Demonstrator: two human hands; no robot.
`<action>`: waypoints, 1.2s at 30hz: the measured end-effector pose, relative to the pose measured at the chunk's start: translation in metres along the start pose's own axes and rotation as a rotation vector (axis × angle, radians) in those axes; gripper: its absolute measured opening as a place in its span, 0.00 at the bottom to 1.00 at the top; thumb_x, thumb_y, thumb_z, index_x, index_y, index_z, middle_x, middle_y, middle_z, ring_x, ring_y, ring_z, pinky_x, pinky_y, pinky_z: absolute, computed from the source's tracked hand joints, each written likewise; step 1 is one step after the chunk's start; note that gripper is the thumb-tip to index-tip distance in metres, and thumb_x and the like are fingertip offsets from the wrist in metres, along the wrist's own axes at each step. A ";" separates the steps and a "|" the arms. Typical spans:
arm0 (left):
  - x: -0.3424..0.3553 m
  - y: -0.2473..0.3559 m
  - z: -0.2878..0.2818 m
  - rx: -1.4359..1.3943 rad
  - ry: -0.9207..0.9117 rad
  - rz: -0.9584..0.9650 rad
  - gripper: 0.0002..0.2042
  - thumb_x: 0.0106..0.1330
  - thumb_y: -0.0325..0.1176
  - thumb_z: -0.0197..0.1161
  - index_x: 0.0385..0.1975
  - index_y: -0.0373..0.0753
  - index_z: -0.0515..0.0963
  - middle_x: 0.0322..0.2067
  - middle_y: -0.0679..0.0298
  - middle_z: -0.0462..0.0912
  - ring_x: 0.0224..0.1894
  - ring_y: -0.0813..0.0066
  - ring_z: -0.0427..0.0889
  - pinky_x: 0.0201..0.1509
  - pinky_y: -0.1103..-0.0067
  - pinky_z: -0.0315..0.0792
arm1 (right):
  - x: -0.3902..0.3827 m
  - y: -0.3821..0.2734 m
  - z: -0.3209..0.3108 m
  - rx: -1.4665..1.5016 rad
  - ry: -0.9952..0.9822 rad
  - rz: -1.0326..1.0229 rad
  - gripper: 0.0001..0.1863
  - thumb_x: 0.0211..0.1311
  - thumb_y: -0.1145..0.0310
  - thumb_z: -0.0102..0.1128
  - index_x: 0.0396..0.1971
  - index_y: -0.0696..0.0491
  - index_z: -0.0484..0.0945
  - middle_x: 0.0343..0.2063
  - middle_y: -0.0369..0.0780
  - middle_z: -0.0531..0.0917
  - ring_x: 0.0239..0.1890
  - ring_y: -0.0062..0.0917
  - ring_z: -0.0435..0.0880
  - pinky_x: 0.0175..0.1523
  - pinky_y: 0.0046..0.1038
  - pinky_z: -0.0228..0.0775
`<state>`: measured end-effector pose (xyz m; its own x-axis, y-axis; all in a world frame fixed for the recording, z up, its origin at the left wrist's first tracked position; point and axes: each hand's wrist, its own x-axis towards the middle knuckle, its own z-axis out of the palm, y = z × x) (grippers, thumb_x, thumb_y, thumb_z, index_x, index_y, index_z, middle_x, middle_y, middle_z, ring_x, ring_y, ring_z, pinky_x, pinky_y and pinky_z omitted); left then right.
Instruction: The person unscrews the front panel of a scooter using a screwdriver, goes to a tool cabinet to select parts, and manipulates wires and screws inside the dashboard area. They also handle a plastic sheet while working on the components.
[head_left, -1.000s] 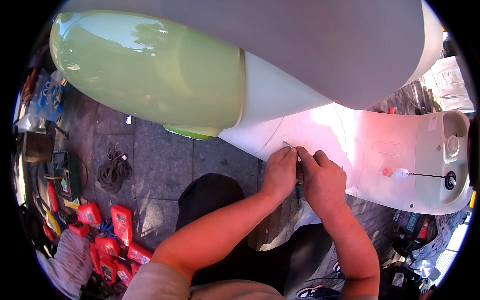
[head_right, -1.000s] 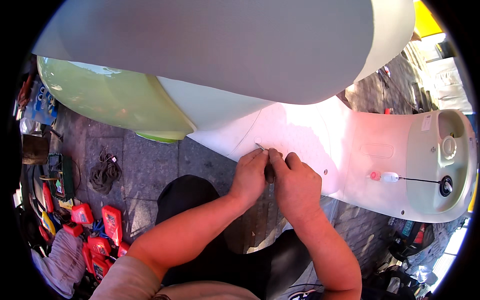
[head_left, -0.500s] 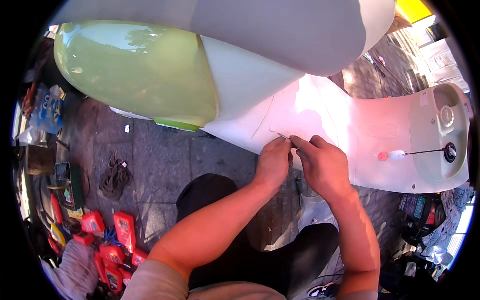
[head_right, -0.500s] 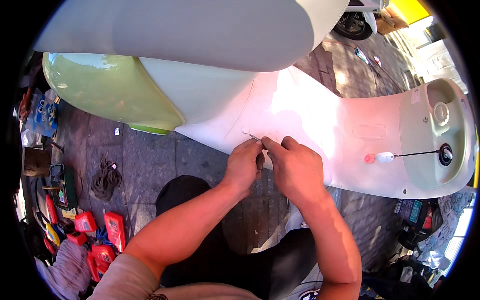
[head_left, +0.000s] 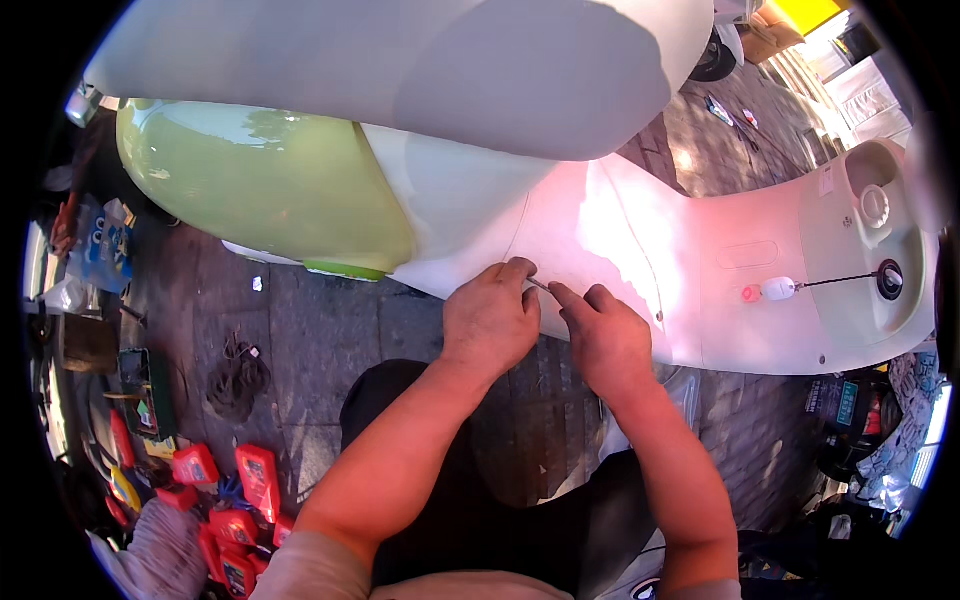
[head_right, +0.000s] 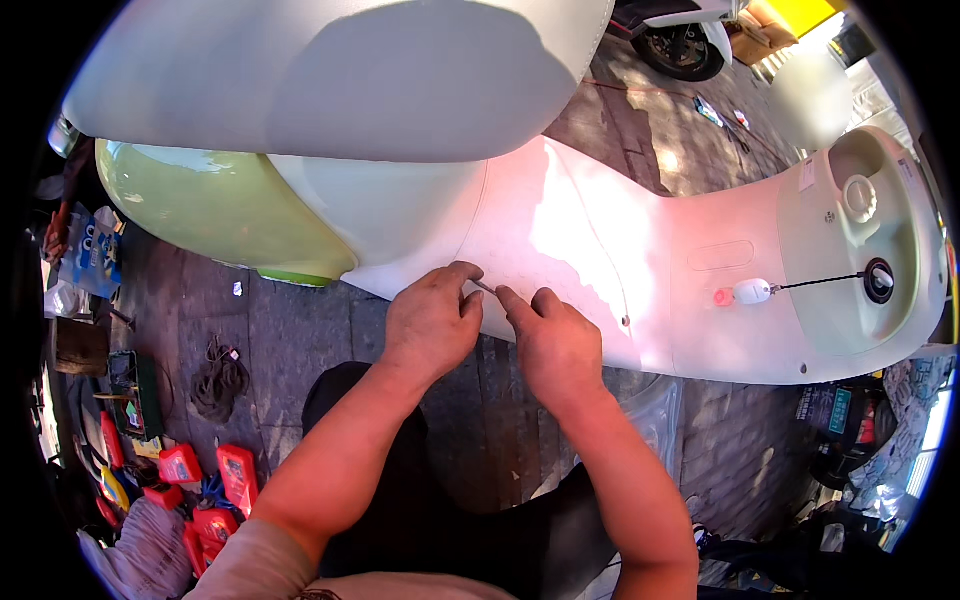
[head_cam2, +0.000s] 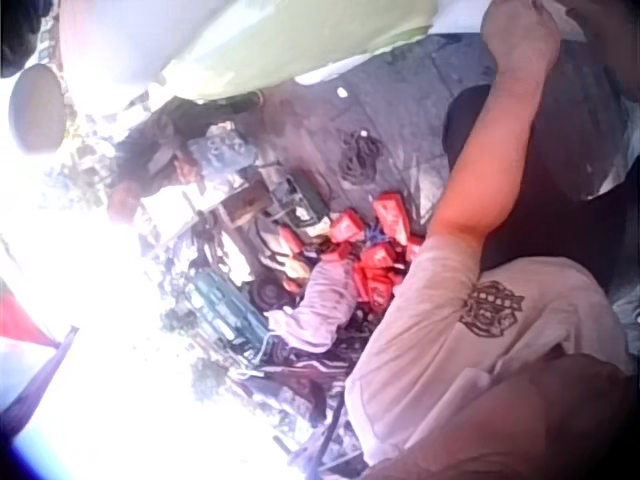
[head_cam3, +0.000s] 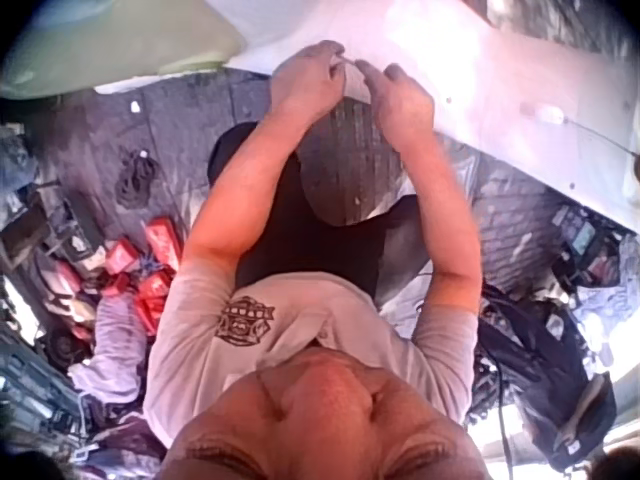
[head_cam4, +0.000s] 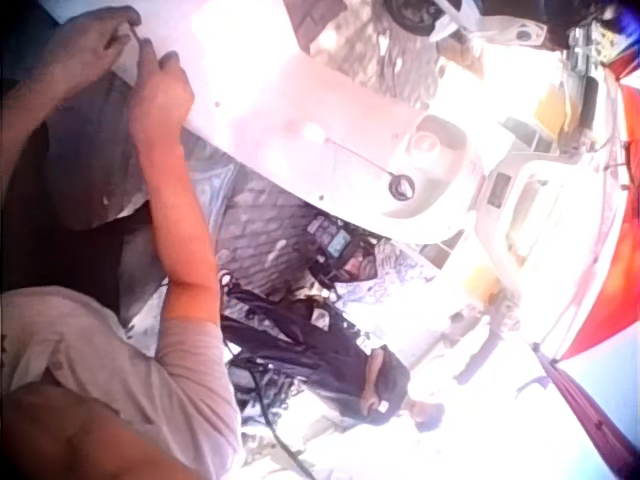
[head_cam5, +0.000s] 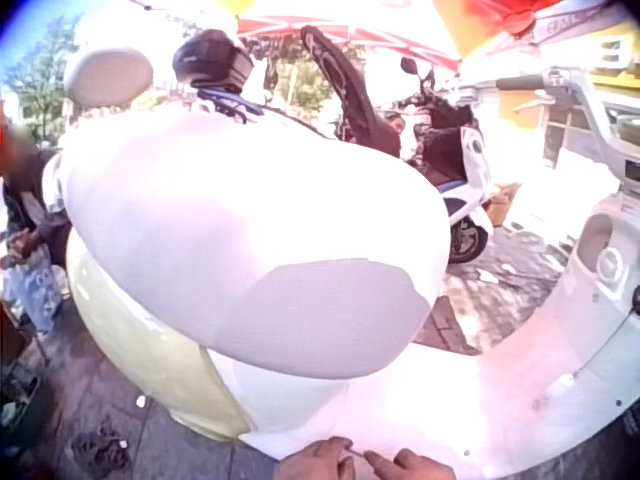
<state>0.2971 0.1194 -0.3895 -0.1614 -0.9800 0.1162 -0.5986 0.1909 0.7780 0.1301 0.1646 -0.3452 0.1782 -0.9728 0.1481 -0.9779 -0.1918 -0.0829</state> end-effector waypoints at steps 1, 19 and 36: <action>0.003 0.000 -0.003 0.078 0.010 0.025 0.15 0.67 0.35 0.64 0.52 0.44 0.84 0.36 0.59 0.84 0.41 0.59 0.87 0.45 0.66 0.80 | -0.004 0.001 0.006 0.004 0.044 -0.008 0.24 0.57 0.73 0.64 0.56 0.40 0.85 0.29 0.38 0.78 0.29 0.33 0.83 0.32 0.36 0.78; 0.034 0.009 -0.011 0.152 0.001 0.426 0.09 0.59 0.22 0.68 0.38 0.39 0.87 0.36 0.58 0.79 0.39 0.56 0.83 0.44 0.65 0.77 | -0.032 0.037 0.039 0.367 0.296 -0.019 0.25 0.60 0.74 0.55 0.59 0.44 0.81 0.32 0.43 0.77 0.34 0.42 0.82 0.37 0.42 0.76; 0.061 0.004 0.030 -0.670 -0.304 -0.107 0.10 0.76 0.36 0.56 0.36 0.36 0.78 0.29 0.60 0.79 0.26 0.68 0.73 0.30 0.71 0.72 | -0.024 0.093 0.077 0.833 0.421 0.393 0.19 0.72 0.68 0.56 0.60 0.55 0.79 0.46 0.51 0.86 0.52 0.47 0.84 0.59 0.43 0.75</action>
<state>0.2616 0.0621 -0.3979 -0.3973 -0.9141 -0.0814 -0.0321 -0.0748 0.9967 0.0435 0.1598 -0.4321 -0.3502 -0.8923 0.2848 -0.5430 -0.0544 -0.8380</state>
